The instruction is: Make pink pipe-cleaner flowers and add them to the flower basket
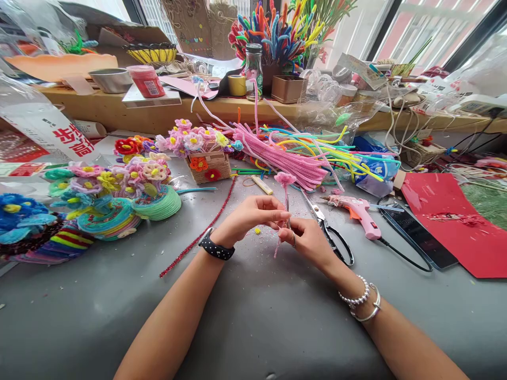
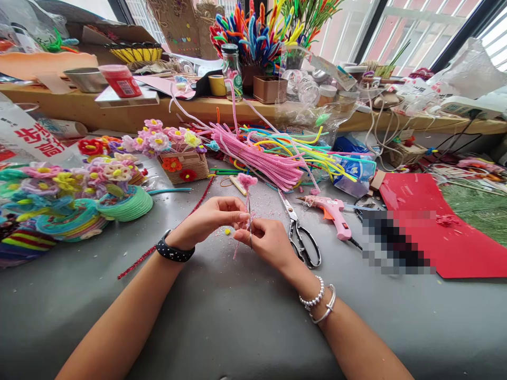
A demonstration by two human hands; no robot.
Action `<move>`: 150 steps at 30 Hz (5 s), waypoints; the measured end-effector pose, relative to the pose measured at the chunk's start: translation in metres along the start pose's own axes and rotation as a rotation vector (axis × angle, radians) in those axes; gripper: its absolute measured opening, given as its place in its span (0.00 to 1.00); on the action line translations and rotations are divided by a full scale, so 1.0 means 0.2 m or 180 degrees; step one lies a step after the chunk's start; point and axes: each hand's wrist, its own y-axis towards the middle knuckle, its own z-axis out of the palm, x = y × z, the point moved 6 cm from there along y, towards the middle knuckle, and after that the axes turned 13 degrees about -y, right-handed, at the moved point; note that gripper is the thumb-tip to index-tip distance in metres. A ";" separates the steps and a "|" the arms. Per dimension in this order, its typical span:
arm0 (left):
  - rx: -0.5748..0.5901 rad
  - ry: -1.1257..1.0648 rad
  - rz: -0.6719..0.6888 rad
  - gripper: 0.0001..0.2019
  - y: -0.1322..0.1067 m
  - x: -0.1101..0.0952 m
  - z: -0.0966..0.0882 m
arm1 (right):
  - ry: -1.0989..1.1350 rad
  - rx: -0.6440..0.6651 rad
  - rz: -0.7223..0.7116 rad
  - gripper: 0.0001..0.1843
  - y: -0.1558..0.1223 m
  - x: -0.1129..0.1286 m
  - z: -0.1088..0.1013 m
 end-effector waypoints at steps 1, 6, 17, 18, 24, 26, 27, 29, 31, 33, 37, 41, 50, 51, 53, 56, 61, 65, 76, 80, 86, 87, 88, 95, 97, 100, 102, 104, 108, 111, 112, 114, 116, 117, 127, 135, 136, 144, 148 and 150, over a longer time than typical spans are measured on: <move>-0.0011 0.0010 0.0000 0.10 0.00 0.00 0.00 | -0.0019 0.0028 0.0020 0.31 0.00 0.00 0.00; -0.0005 0.0050 -0.0034 0.10 0.00 0.00 -0.01 | -0.0031 0.0124 0.0032 0.32 0.00 0.00 0.01; 0.0047 0.0176 -0.0124 0.10 -0.01 -0.01 -0.02 | 0.0063 0.0345 -0.0104 0.33 0.00 0.01 -0.01; 0.0038 0.0173 -0.0127 0.10 -0.01 -0.01 -0.02 | 0.0065 0.0337 -0.0082 0.33 0.00 0.01 -0.01; 0.0088 0.0065 -0.0137 0.10 0.00 0.00 -0.02 | 0.0235 0.0296 0.0078 0.32 0.00 0.01 0.01; 0.0100 0.0050 -0.0144 0.10 0.00 0.00 -0.02 | 0.0254 0.0262 0.0097 0.32 0.00 0.00 0.01; 0.0097 0.0052 -0.0151 0.09 0.00 0.00 -0.02 | 0.0263 0.0250 0.0081 0.32 0.00 0.00 0.01; 0.0085 0.0067 -0.0167 0.09 0.00 0.01 -0.03 | 0.0292 0.0282 0.0012 0.33 0.00 0.00 0.02; 0.0080 0.0081 -0.0188 0.09 0.00 0.01 -0.03 | 0.0331 0.0339 -0.0069 0.35 0.00 0.01 0.02; 0.0089 0.0092 -0.0195 0.09 0.00 0.01 -0.03 | 0.0342 0.0370 -0.0103 0.35 0.00 0.01 0.03; 0.0122 0.0123 -0.0162 0.09 0.00 0.00 -0.02 | 0.0320 0.0380 -0.0119 0.36 0.00 0.00 0.03; 0.0101 0.0131 -0.0152 0.09 0.00 0.00 -0.02 | 0.0316 0.0315 -0.0118 0.36 0.00 0.01 0.02; 0.0058 0.0074 -0.0177 0.10 0.00 0.00 -0.02 | 0.0338 0.0138 0.0069 0.34 0.00 -0.01 0.01; 0.0062 0.0084 -0.0192 0.10 0.00 0.01 -0.02 | 0.0356 0.0168 0.0012 0.35 0.00 -0.01 0.02; 0.0085 0.0122 -0.0236 0.10 -0.01 0.01 -0.01 | 0.0388 0.0228 -0.0119 0.36 0.00 0.00 0.02; 0.0121 0.0159 -0.0266 0.10 -0.01 0.02 -0.01 | 0.0409 0.0254 -0.0125 0.37 0.00 0.00 0.03; 0.0118 0.0165 -0.0231 0.10 0.00 0.02 -0.01 | 0.0442 0.0106 0.0179 0.33 0.00 -0.02 0.02; 0.0106 0.0135 -0.0208 0.11 0.00 0.02 0.00 | 0.0404 0.0072 0.0159 0.34 0.01 -0.02 0.01; 0.0041 0.0122 -0.0040 0.10 0.00 -0.01 -0.01 | 0.0332 -0.0200 0.0151 0.31 0.00 -0.01 -0.04; -0.0401 0.0279 0.0630 0.08 -0.01 -0.08 -0.05 | 0.0205 -0.0389 0.0125 0.29 0.00 -0.03 -0.07; -0.1352 0.0579 0.1863 0.08 -0.07 -0.19 -0.16 | -0.0287 -0.0560 0.0347 0.23 0.02 -0.09 -0.14; -0.1476 0.0654 0.1990 0.08 -0.08 -0.21 -0.18 | -0.0359 -0.0512 0.0382 0.21 0.02 -0.09 -0.15; -0.1593 0.0744 0.2091 0.07 -0.09 -0.22 -0.19 | -0.0415 -0.0445 0.0409 0.18 0.02 -0.09 -0.15; -0.1807 0.0696 0.2226 0.08 -0.10 -0.22 -0.21 | -0.0664 -0.0267 0.0376 0.13 0.02 -0.10 -0.14; -0.1800 0.0694 0.2265 0.08 -0.10 -0.22 -0.22 | -0.0849 -0.0325 0.0334 0.16 0.03 -0.10 -0.15; -0.1919 0.0868 0.2275 0.08 -0.10 -0.22 -0.23 | -0.1185 -0.0497 0.0337 0.19 0.03 -0.11 -0.16; -0.1967 0.1032 0.2225 0.09 -0.09 -0.21 -0.25 | -0.1162 -0.0427 0.0421 0.16 0.03 -0.12 -0.15; -0.1985 0.1184 0.2190 0.10 -0.08 -0.20 -0.27 | -0.1001 -0.0278 0.0530 0.11 0.04 -0.13 -0.13; -0.2004 0.1334 0.2230 0.12 -0.08 -0.19 -0.28 | -0.0928 -0.0219 0.0649 0.10 0.04 -0.15 -0.14; -0.2025 0.1305 0.2229 0.12 -0.08 -0.19 -0.28 | -0.1213 -0.0484 0.0552 0.09 0.04 -0.14 -0.16; -0.2034 0.1288 0.2222 0.11 -0.08 -0.20 -0.28 | -0.1290 -0.0581 0.0433 0.08 0.04 -0.13 -0.16; -0.2057 0.1270 0.2197 0.11 -0.08 -0.20 -0.28 | -0.1312 -0.0680 0.0102 0.07 0.04 -0.09 -0.14; -0.2056 0.1270 0.2146 0.11 -0.08 -0.19 -0.28 | -0.1224 -0.0566 -0.0240 0.07 0.05 -0.03 -0.10; -0.2048 0.1276 0.2122 0.11 -0.08 -0.19 -0.27 | -0.1200 -0.0433 -0.0383 0.07 0.06 -0.01 -0.07; -0.1967 0.1541 0.2001 0.09 -0.08 -0.20 -0.25 | -0.1528 0.0577 -0.0620 0.04 0.20 0.14 0.14; -0.1896 0.1489 0.1935 0.10 -0.07 -0.19 -0.24 | -0.1043 0.0466 -0.0552 0.01 0.18 0.11 0.14; -0.1907 0.1498 0.1937 0.10 -0.07 -0.19 -0.24 | -0.0901 0.0392 -0.0538 0.01 0.17 0.10 0.12; -0.1819 0.1537 0.2062 0.09 -0.07 -0.20 -0.22 | 0.0055 -0.0322 -0.0186 0.04 0.15 0.08 -0.03; -0.1821 0.1648 0.2149 0.08 -0.07 -0.21 -0.22 | 0.0378 -0.0615 -0.0161 0.04 0.15 0.08 -0.08; -0.1816 0.1770 0.2147 0.07 -0.07 -0.21 -0.21 | 0.0473 -0.0732 -0.0137 0.05 0.14 0.07 -0.09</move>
